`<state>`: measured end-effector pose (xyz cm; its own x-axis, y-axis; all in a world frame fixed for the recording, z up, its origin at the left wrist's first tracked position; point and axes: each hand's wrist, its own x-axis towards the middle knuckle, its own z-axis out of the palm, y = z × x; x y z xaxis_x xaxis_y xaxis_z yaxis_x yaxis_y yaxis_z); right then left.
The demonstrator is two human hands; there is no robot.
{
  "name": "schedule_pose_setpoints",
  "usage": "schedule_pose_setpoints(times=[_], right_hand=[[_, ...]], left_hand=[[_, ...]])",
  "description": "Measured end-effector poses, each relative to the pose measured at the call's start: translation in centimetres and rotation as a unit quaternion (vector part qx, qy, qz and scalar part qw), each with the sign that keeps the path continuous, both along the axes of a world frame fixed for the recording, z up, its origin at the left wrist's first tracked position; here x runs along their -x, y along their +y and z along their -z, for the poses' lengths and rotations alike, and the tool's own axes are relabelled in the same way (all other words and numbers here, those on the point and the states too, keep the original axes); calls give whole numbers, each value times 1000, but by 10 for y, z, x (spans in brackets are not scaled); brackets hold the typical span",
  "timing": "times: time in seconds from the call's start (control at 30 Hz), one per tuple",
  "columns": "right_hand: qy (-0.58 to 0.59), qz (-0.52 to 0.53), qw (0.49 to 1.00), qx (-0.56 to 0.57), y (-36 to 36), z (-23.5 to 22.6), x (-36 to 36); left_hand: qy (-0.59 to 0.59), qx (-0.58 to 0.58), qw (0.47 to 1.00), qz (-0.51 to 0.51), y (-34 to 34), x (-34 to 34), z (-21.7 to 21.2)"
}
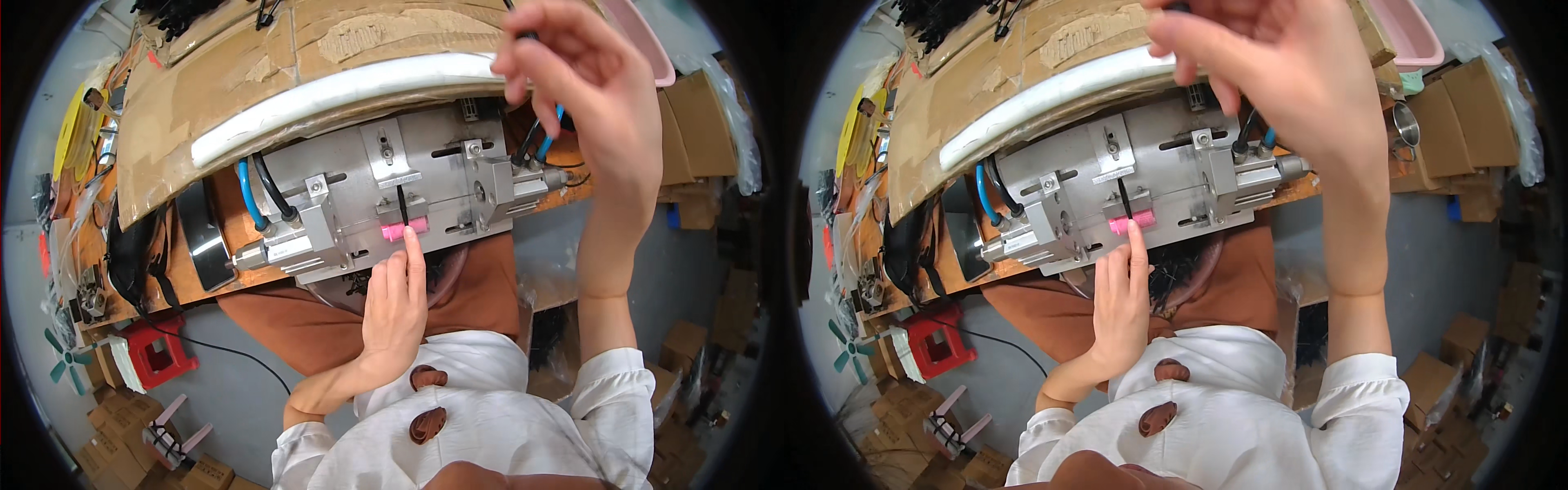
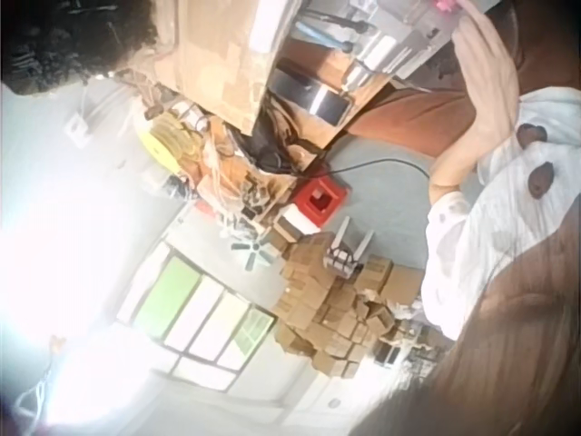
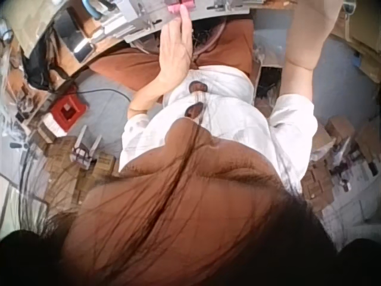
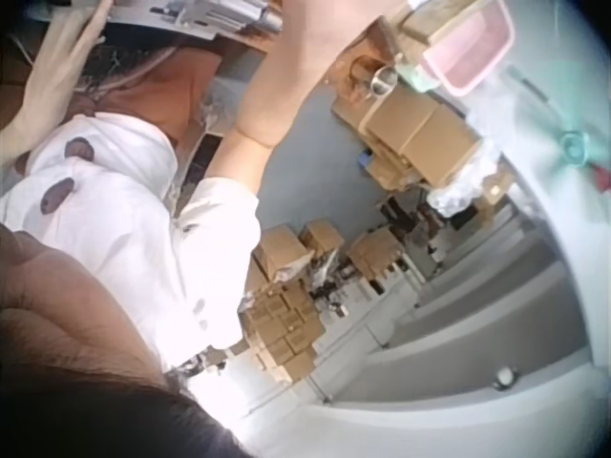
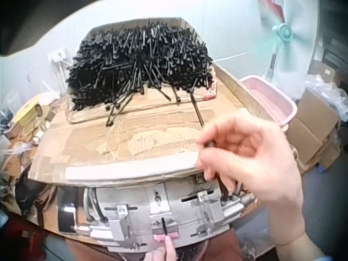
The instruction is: The person picks up a cable tie from a pile on a cardboard surface, places it into a machine, and processes it. They repeat this cycle, occasionally moving cable ties aside to reach others, and then drop the finished items into a container below.
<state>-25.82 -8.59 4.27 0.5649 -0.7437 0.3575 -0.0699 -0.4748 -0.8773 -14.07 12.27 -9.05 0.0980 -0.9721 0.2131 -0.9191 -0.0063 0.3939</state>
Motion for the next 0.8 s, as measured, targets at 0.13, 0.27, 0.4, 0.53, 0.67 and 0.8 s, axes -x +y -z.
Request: schedule_pose_setpoints(times=[0.13,0.27,0.4,0.53,0.67,0.8], right_hand=[[-41,46,998,-4,41,16,9],[12,50,993,110,81,71,23],[126,25,964,232,122,119,24],[179,-13,961,211,137,140,7],[168,2,961,221,136,141,-5],[164,-2,967,196,132,137,-1]], left_hand=[[-13,12,1000,5,-5,-2,-2],[-50,-8,998,39,-5,-11,-12],[-46,131,990,35,-62,-60,-69],[-150,261,954,13,-167,-167,-96],[-145,131,978,79,-208,-211,-97],[-86,96,991,38,-201,-203,-100]])
